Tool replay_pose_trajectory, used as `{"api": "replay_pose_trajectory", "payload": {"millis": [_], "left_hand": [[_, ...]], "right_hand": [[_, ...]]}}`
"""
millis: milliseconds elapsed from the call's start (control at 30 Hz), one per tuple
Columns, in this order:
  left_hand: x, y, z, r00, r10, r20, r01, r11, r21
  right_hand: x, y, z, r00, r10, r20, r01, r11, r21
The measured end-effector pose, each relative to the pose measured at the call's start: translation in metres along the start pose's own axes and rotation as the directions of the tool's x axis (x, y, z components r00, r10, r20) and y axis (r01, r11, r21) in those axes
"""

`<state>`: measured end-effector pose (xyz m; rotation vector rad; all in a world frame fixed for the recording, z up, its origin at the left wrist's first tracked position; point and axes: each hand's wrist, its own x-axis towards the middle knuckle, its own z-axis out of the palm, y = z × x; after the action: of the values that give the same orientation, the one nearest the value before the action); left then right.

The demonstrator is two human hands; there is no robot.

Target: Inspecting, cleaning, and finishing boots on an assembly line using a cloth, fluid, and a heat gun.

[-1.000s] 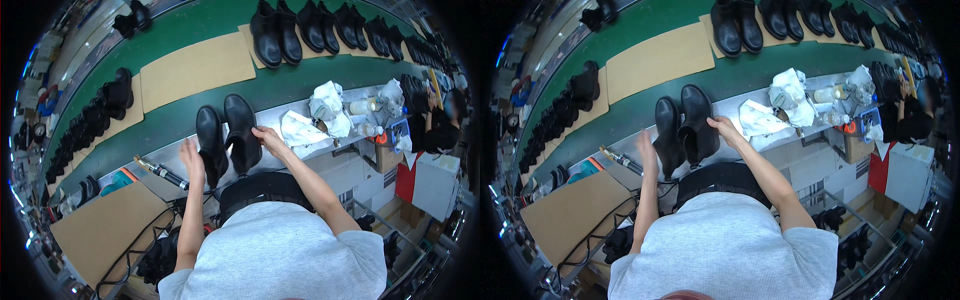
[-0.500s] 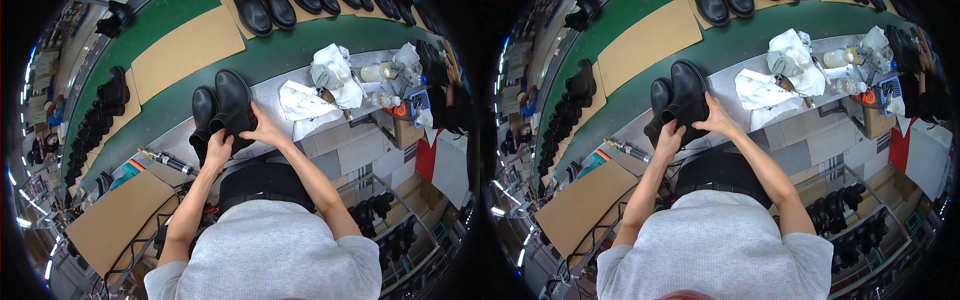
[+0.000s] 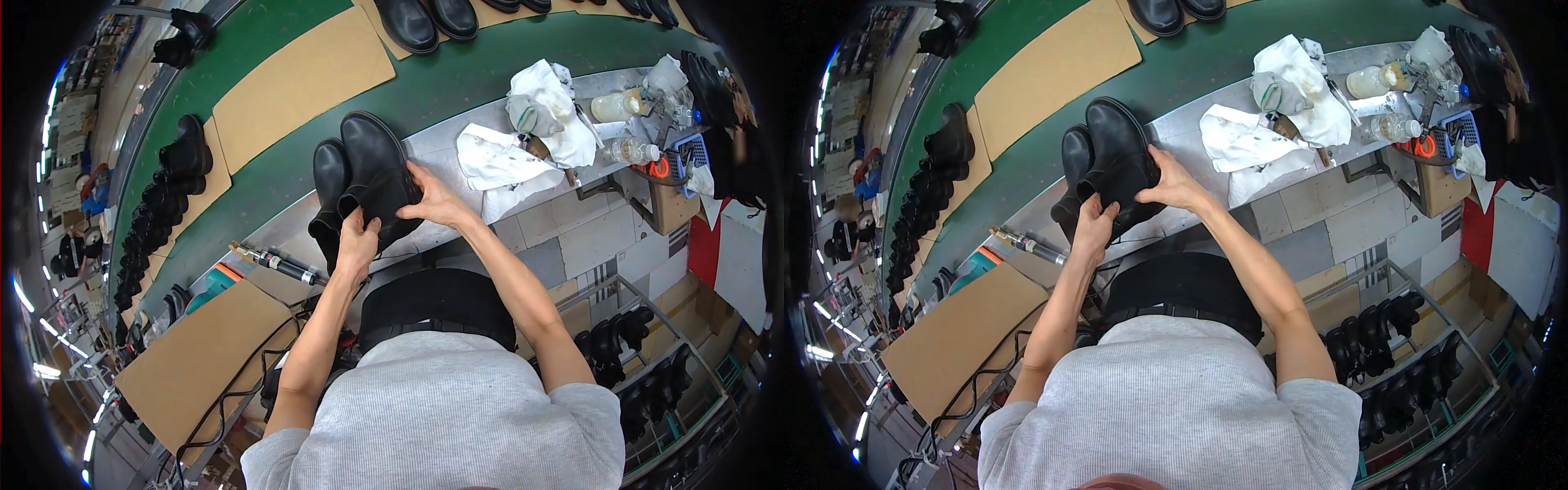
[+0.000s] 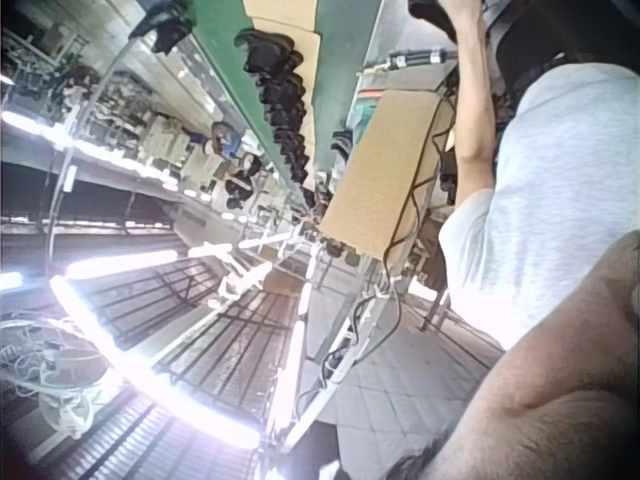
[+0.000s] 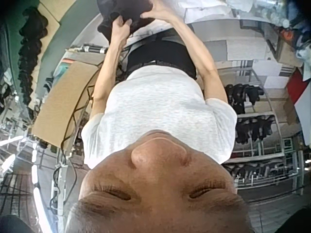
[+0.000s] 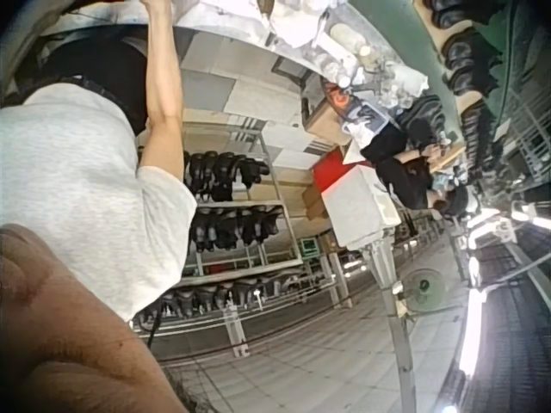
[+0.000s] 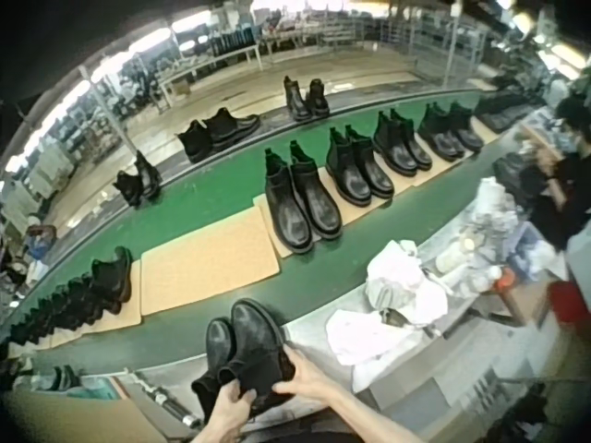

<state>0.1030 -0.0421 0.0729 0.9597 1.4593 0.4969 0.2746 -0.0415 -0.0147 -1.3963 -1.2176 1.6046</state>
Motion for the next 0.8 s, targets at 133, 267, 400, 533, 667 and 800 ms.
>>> {"api": "replay_pose_trajectory", "payload": {"millis": [133,267,400,533,667,800], "left_hand": [[-0.003,0.01,0.004,1.0,-0.026,0.009,0.026,1.0,0.003],[0.004,-0.005,-0.003,0.999,0.005,0.041,-0.005,1.0,0.001],[0.003,-0.001,-0.001,0.998,0.025,0.049,-0.026,0.999,0.019],[0.001,0.005,0.001,0.998,-0.004,0.055,0.004,1.0,0.002],[0.001,0.005,0.002,0.998,0.028,0.064,-0.026,0.999,-0.033],[0.003,0.006,0.003,0.996,0.008,0.094,-0.006,1.0,-0.025]], "right_hand": [[-0.002,-0.006,0.003,0.998,-0.04,-0.045,0.032,0.983,-0.178],[0.008,0.016,-0.006,0.995,-0.078,0.063,0.075,0.996,0.044],[0.006,0.004,-0.009,0.996,-0.084,0.039,0.09,0.976,-0.199],[-0.002,-0.008,-0.013,0.994,-0.098,0.044,0.105,0.975,-0.196],[-0.003,-0.008,-0.014,0.997,-0.077,0.022,0.08,0.947,-0.31],[-0.004,-0.006,-0.016,0.991,-0.129,0.019,0.13,0.961,-0.244]]}}
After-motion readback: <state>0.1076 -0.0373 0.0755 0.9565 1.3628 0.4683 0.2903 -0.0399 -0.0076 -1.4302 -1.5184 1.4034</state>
